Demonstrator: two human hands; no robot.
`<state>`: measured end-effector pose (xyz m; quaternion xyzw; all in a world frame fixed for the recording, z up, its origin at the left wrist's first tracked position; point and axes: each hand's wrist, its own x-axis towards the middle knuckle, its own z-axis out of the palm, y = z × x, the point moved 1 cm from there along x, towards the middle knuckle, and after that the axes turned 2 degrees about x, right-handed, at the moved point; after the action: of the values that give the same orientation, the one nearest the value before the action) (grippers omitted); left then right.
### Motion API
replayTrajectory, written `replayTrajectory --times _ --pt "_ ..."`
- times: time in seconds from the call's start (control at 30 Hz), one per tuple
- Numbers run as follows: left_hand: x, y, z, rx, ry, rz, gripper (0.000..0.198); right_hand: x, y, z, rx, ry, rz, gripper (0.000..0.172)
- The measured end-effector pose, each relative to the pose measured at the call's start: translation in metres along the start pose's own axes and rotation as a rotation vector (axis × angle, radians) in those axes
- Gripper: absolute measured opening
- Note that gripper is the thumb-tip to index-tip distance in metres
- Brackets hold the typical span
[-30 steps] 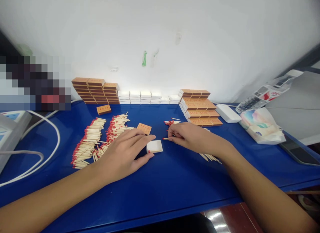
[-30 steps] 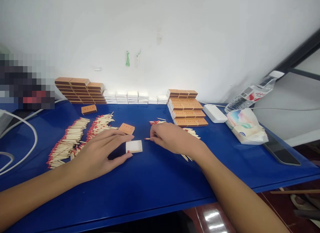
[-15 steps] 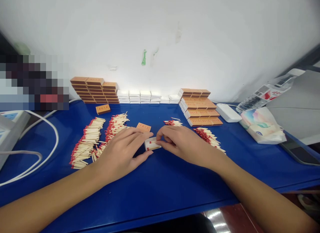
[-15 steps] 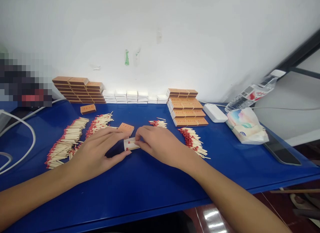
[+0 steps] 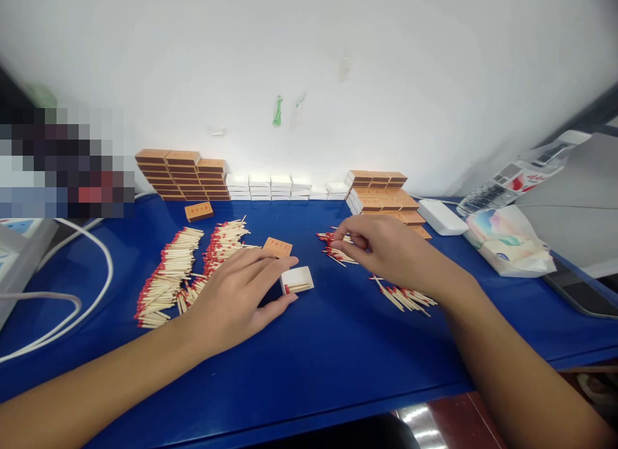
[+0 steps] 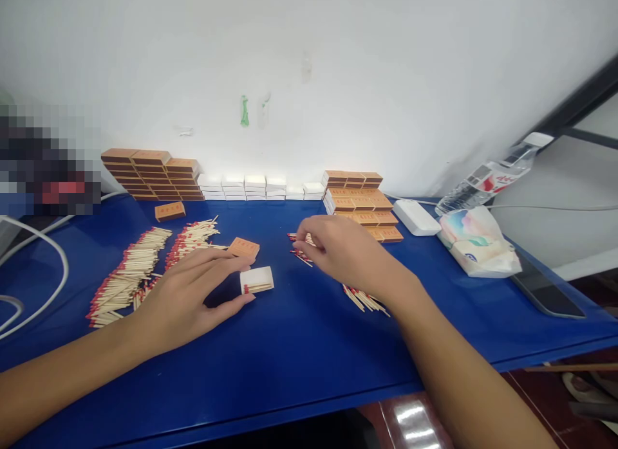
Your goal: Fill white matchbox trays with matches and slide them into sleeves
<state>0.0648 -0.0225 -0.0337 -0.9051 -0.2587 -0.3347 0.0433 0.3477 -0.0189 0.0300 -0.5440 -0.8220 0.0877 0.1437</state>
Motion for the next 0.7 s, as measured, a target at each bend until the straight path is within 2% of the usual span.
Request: replayTrajectory --times 0.2,0.37,0.5,0.7 --pt "0.0 0.002 0.001 0.015 -0.005 0.011 0.035 0.002 0.016 0.005 -0.067 -0.256 0.094 0.021" --pt "0.0 0.001 0.001 0.019 -0.005 0.014 0.036 0.003 0.016 0.012 -0.095 -0.301 0.075 0.019" --pt "0.0 0.001 0.001 0.019 -0.019 0.011 0.034 0.002 0.018 0.009 -0.065 -0.346 0.053 0.018" --pt "-0.001 0.001 0.001 0.015 -0.025 0.013 0.036 -0.002 0.029 0.005 -0.062 -0.399 0.098 0.013"
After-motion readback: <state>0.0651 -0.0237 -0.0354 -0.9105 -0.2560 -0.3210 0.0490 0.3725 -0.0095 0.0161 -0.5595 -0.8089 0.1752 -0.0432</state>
